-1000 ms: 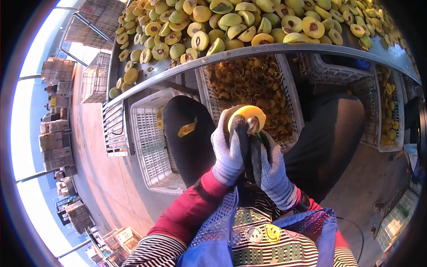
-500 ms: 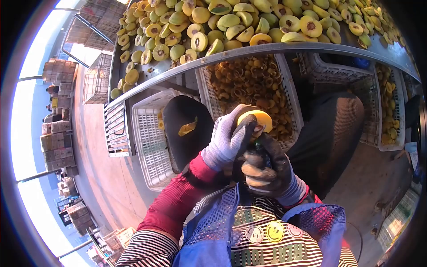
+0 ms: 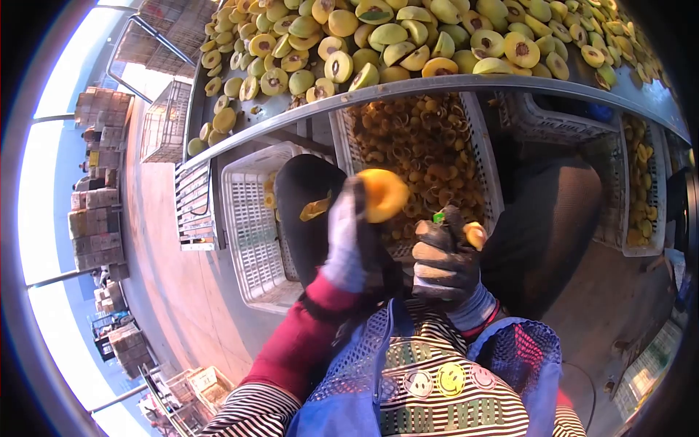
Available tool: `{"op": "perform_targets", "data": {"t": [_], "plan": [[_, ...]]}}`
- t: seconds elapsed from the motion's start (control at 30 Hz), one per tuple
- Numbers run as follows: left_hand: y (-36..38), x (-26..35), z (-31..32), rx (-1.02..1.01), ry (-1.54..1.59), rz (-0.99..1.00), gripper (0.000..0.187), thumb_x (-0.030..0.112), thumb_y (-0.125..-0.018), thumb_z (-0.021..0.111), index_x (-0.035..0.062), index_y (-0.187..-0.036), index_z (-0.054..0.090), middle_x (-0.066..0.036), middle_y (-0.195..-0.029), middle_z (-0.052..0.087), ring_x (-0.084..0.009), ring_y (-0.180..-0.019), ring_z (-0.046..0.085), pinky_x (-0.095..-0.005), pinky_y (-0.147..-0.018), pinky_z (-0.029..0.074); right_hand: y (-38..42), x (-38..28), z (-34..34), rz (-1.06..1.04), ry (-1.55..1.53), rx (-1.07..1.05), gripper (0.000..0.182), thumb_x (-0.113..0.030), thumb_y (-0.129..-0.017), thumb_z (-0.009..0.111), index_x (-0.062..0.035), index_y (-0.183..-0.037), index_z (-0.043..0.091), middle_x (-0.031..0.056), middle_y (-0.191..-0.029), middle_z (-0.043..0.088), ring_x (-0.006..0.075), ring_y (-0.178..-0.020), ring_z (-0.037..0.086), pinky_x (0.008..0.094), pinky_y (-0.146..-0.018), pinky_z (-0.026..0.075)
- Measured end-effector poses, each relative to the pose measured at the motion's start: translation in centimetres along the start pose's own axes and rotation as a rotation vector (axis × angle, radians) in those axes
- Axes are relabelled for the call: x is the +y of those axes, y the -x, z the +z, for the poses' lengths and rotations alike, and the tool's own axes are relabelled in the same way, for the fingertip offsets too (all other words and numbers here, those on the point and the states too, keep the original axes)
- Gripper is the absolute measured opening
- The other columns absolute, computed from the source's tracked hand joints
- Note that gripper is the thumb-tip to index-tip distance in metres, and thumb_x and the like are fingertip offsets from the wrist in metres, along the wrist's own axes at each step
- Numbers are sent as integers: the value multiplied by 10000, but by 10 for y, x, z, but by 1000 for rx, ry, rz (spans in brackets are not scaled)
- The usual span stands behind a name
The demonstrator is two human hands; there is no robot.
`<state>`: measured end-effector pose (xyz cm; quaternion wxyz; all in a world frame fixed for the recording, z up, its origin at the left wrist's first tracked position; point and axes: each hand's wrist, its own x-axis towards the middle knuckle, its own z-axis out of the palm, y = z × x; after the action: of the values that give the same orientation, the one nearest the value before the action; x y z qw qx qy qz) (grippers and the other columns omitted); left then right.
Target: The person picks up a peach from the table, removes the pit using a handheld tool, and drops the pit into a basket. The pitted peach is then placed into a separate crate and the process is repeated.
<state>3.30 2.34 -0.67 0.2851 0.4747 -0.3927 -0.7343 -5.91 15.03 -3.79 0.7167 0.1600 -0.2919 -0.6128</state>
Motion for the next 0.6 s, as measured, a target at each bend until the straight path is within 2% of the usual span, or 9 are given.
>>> {"op": "perform_targets", "data": {"t": [0.07, 0.13, 0.23, 0.33, 0.4, 0.47, 0.53, 0.57, 0.6], "plan": [[-38, 0, -89, 116, -643, 737, 465, 403, -955, 500, -7, -1173, 535, -128, -1009, 614, -181, -875, 626, -291, -795, 526, 0, -1, -3, 15, -153, 221, 410, -469, -928, 479, -93, -767, 509, -36, -562, 363, 72, -421, 347, 231, -330, 314], [-36, 63, -99, 376, -273, 604, 464, 356, -936, 553, -18, -1210, 522, -154, -1067, 580, -217, -959, 597, -304, -854, 495, 1, -6, -13, 33, -109, 323, 477, -528, -931, 442, -109, -724, 537, -47, -554, 337, 66, -404, 313, 228, -325, 286], [-68, 100, -159, 804, -1703, 585, 536, 290, -820, 684, 22, -1247, 503, -194, -1075, 564, -316, -1010, 555, -374, -845, 463, -1, -7, -13, 61, 6, 430, 457, -542, -921, 459, -120, -767, 543, -63, -532, 298, 60, -368, 246, 224, -323, 240], [-77, 115, -80, 362, -1324, 722, 549, 351, -795, 695, 55, -1226, 526, -187, -1083, 579, -319, -1018, 563, -380, -848, 454, -8, -14, -12, -26, 145, 567, 461, -549, -914, 468, -117, -769, 537, -62, -526, 292, 59, -369, 248, 223, -323, 230], [-121, 126, -44, -9, -1075, 392, 537, 338, -778, 720, 19, -1183, 569, -172, -1089, 619, -305, -1016, 592, -380, -891, 454, -4, -20, -22, -22, 61, 524, 447, -548, -912, 475, -129, -773, 543, -59, -520, 298, 61, -363, 241, 219, -324, 215], [-154, 126, -4, 156, -1681, 690, 534, 389, -771, 707, 35, -1151, 580, -159, -1051, 651, -298, -995, 612, -368, -861, 469, -1, -24, -22, -102, 300, 619, 487, -542, -932, 428, -95, -888, 616, -53, -536, 322, 66, -376, 278, 219, -339, 238], [-198, 126, 9, 36, -1827, 381, 533, 445, -764, 691, 49, -1108, 590, -170, -1048, 649, -322, -990, 612, -369, -837, 478, 1, -31, -24, -113, 304, 614, 483, -548, -929, 430, -104, -868, 610, -53, -525, 315, 68, -368, 270, 220, -338, 231], [-236, 124, -8, -139, -1795, 351, 642, 551, -733, 665, 67, -1142, 558, -167, -1098, 631, -311, -1064, 586, -404, -877, 459, 0, -34, -24, -124, 311, 594, 479, -553, -927, 431, -113, -849, 604, -54, -514, 307, 71, -360, 263, 221, -337, 223], [-258, 120, -25, -225, -1711, 394, 599, 483, -748, 689, 32, -1127, 579, -152, -1053, 655, -272, -983, 627, -371, -840, 478, -3, -36, -20, -133, 304, 593, 479, -553, -927, 431, -113, -849, 604, -54, -514, 307, 71, -360, 263, 221, -337, 223]]}}
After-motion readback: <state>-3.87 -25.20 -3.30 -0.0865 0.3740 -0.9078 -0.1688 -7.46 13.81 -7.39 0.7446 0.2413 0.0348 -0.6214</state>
